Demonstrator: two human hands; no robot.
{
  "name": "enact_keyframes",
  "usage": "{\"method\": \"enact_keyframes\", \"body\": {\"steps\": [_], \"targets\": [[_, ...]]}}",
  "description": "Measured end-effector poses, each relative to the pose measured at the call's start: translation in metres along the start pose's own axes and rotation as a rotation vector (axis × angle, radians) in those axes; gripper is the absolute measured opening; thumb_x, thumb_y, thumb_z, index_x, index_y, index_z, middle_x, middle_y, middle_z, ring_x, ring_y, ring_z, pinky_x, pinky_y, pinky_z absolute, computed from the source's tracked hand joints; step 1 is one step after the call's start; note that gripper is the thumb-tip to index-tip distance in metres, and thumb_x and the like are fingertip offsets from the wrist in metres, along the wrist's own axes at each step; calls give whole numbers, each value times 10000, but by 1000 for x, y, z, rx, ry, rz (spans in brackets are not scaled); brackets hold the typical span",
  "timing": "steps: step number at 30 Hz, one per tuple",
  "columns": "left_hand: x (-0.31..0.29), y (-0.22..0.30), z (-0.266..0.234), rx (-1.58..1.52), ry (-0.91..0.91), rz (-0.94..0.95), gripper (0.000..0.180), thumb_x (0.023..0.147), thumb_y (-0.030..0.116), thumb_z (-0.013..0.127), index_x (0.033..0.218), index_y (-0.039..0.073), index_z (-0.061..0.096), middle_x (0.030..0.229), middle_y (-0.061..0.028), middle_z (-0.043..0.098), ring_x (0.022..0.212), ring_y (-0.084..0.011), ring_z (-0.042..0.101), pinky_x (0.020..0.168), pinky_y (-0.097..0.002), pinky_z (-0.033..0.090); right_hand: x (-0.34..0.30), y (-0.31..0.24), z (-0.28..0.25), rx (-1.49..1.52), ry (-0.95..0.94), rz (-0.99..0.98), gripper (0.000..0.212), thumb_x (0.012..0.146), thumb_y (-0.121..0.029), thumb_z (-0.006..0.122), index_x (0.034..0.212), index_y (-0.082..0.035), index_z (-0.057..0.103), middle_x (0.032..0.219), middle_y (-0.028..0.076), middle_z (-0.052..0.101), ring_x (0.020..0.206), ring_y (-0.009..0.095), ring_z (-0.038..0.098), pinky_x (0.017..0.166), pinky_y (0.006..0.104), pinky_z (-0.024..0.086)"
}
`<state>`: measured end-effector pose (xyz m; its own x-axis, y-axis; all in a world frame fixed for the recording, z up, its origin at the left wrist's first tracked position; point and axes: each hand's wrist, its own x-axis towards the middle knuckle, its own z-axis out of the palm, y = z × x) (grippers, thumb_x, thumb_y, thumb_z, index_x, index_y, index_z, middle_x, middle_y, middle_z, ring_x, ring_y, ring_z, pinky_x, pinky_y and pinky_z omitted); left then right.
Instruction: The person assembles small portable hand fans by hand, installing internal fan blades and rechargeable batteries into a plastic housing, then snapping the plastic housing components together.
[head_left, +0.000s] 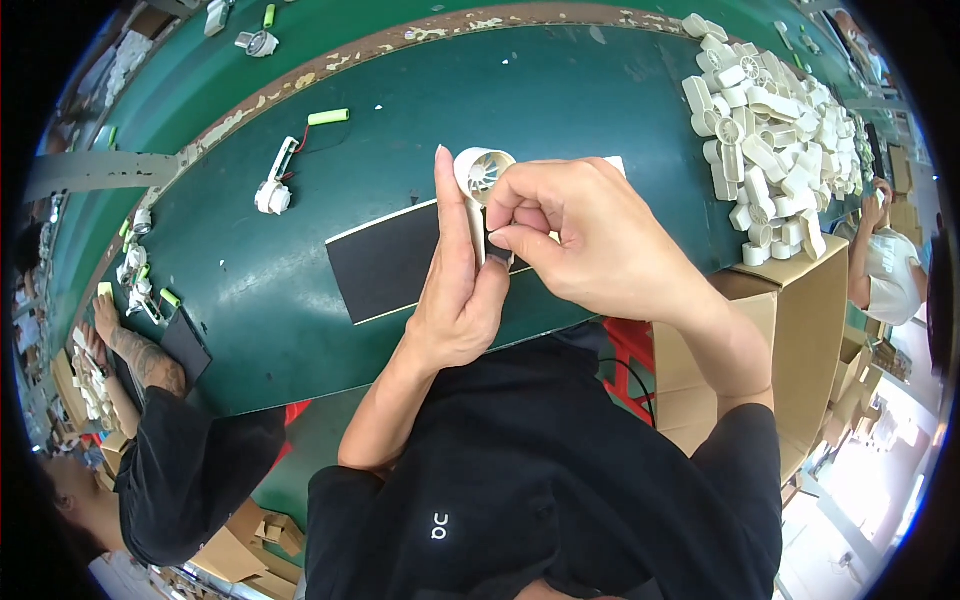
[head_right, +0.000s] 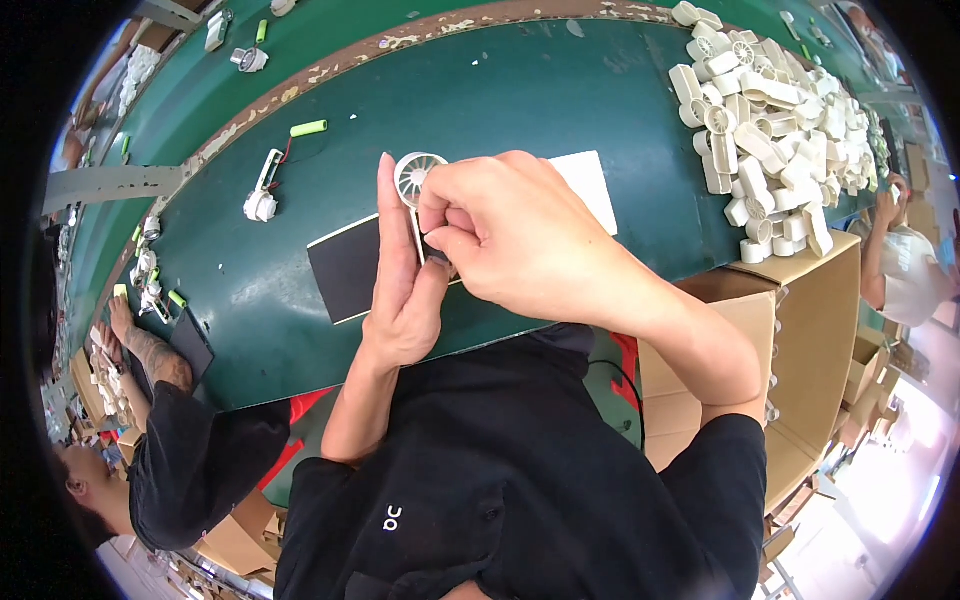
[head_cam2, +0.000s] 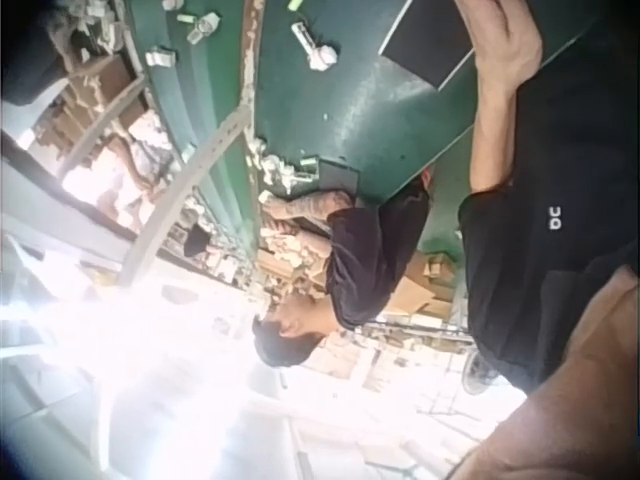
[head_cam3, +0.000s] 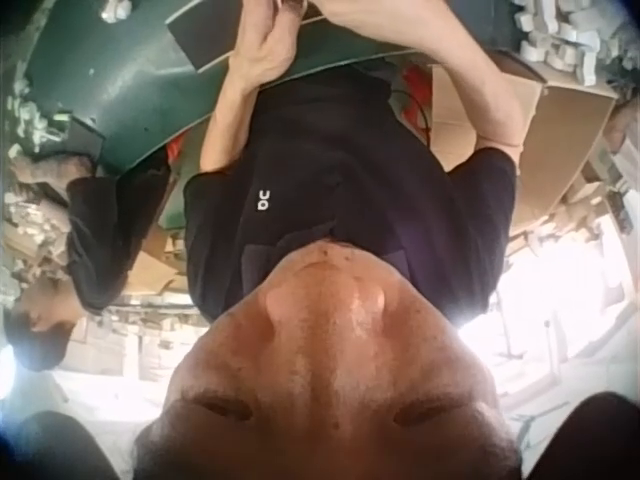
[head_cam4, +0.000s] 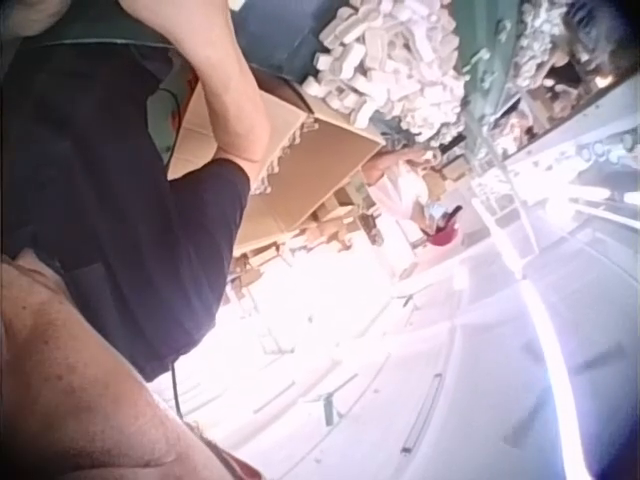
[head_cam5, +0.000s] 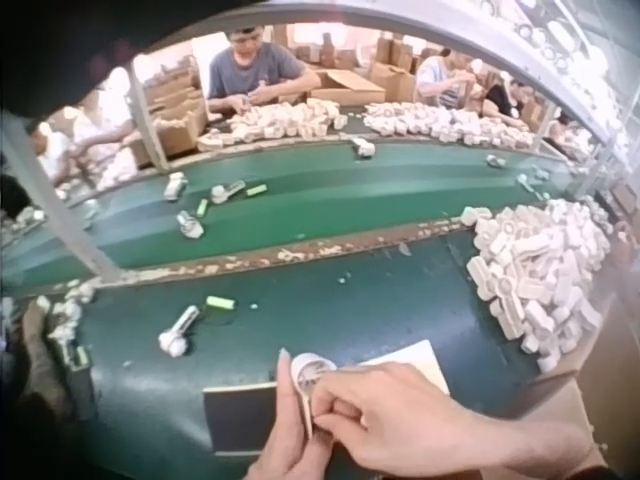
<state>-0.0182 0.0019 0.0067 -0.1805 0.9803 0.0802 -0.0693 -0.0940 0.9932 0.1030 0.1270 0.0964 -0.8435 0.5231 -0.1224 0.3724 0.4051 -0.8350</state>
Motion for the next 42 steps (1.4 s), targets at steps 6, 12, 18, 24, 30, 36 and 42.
{"method": "enact_keyframes", "body": {"steps": [6, 12, 18, 24, 30, 36, 42], "targets": [[2, 4, -4, -36, -5, 34, 955, 879, -50, 416, 1610, -48, -199, 1635, -271, 271, 1505, -337, 332, 1237, -398, 234, 2, 8, 2, 166, -32, 25, 64, 907, 33, 691, 882, 14, 636, 625, -23, 453, 585, 56, 387, 533, 268, 314], [2, 4, -4, -43, 16, -13, 971, 845, -43, 389, 1670, 61, -113, 1671, -142, 253, 1482, -247, 357, 1144, -345, 391, 7, 5, -14, 147, -86, 36, 48, 858, -35, 678, 843, 5, 655, 633, 111, 598, 573, 218, 583, 567, 385, 442], [2, 8, -1, -198, 29, -72, 950, 857, -56, 364, 1678, 83, -94, 1656, -108, 272, 1353, -206, 469, 1022, -337, 486, 9, -5, -33, -40, -134, 33, 47, 817, -15, 671, 841, 22, 655, 678, 128, 653, 662, 264, 679, 621, 379, 506], [2, 0, 2, -60, 3, -7, 905, 903, -97, 356, 1625, -23, -185, 1598, -219, 316, 1389, -281, 440, 1176, -357, 325, 11, -6, -25, -71, -142, 20, 37, 790, 4, 626, 817, 18, 648, 700, 171, 667, 686, 346, 678, 643, 432, 507], [3, 3, -1, -63, 32, -75, 909, 902, -96, 363, 1617, -29, -194, 1595, -261, 316, 1420, -314, 419, 1192, -384, 309, 16, -3, -11, -58, -72, 26, 48, 771, 18, 598, 780, 26, 645, 708, 201, 664, 721, 403, 674, 664, 480, 508], [4, -14, -2, 156, 91, 71, 894, 910, -101, 354, 1614, -34, -193, 1589, -265, 314, 1428, -337, 417, 1198, -403, 306, 19, 7, 10, -90, 75, -36, 59, 780, 20, 599, 775, 26, 658, 688, 197, 664, 693, 417, 667, 664, 495, 508], [0, -2, -5, -43, 110, -90, 890, 918, -106, 355, 1611, -39, -199, 1564, -236, 333, 1376, -295, 446, 1179, -377, 323, 21, 9, 6, 135, -39, 11, 35, 820, -24, 650, 810, 8, 657, 684, 134, 654, 681, 319, 650, 639, 435, 489]]}}
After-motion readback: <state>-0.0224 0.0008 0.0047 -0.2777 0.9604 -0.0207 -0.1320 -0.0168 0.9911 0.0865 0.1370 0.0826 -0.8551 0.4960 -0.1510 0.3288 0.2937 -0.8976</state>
